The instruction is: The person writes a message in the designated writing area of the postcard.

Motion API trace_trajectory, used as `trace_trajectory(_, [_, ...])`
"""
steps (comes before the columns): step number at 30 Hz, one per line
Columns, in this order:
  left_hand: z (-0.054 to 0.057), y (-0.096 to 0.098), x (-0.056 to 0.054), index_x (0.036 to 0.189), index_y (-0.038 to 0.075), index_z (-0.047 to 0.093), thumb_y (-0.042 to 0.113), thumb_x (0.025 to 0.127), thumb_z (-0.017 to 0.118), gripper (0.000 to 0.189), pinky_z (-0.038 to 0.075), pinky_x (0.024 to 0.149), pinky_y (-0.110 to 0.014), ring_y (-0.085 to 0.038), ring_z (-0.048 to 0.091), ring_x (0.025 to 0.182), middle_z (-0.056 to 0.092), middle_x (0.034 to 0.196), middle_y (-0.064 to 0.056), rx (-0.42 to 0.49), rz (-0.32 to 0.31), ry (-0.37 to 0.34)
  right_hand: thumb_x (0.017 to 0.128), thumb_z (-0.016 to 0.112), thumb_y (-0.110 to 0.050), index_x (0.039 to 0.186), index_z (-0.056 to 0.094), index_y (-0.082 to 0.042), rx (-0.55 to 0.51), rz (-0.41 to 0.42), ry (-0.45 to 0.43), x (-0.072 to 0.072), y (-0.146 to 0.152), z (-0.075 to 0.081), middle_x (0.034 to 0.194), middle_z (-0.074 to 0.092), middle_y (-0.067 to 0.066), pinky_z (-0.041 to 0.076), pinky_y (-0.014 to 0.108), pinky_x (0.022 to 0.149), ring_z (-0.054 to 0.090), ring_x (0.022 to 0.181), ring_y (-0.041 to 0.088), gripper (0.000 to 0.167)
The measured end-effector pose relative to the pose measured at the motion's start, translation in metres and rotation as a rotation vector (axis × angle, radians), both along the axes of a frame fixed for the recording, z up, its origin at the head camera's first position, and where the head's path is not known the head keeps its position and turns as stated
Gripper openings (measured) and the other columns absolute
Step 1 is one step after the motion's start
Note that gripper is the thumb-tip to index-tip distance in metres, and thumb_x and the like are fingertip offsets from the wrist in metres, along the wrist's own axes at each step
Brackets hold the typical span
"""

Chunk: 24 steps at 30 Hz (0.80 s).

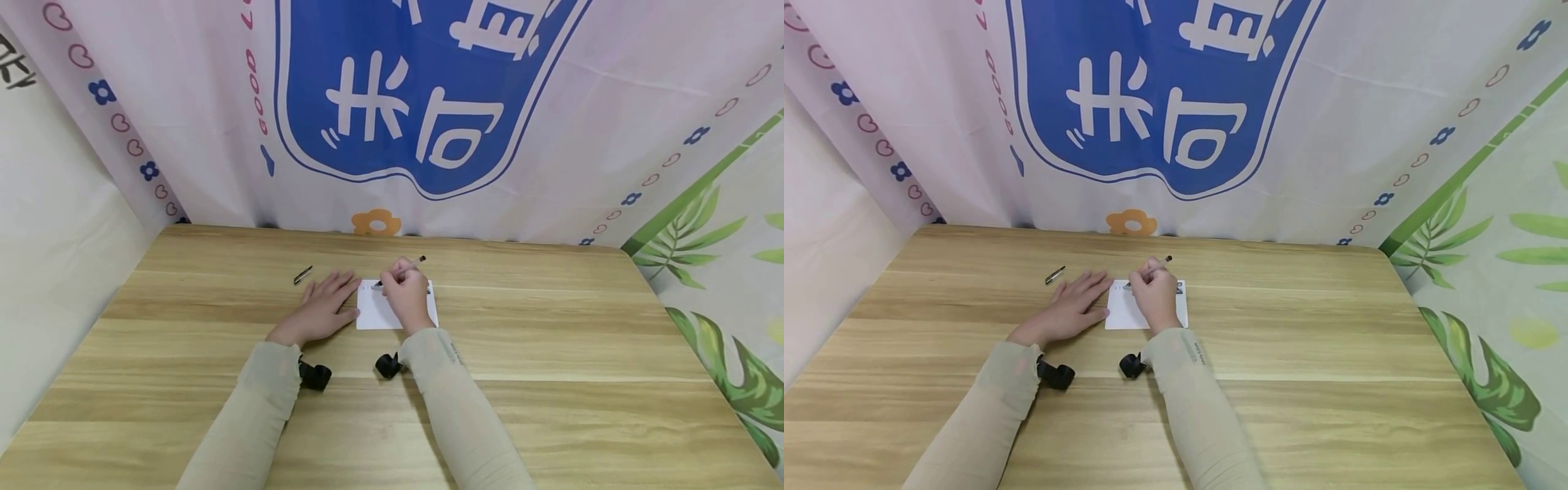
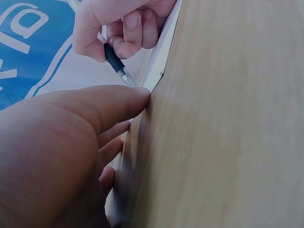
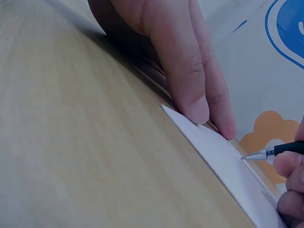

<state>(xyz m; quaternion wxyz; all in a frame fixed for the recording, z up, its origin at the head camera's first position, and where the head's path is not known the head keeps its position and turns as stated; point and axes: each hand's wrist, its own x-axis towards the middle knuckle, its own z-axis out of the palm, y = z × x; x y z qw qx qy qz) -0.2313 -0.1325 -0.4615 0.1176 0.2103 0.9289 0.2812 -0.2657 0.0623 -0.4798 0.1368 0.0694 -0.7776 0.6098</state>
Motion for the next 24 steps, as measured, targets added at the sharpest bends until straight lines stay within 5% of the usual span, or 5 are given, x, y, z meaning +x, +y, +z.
trace_trajectory(24, [0.0095,0.0011,0.005,0.161,0.008,0.027,0.032,0.106,0.05,0.064,-0.005,0.118,-0.066,-0.04,0.002,0.155,0.017,0.168,-0.015,-0.015,-0.015,0.024,0.089,0.059,-0.005,0.071,0.054,-0.008,0.004,-0.01,0.003,0.0011,0.0003,0.0015,0.056,0.056,0.003,0.045,0.024,0.049,0.056,0.051,0.015,0.018])
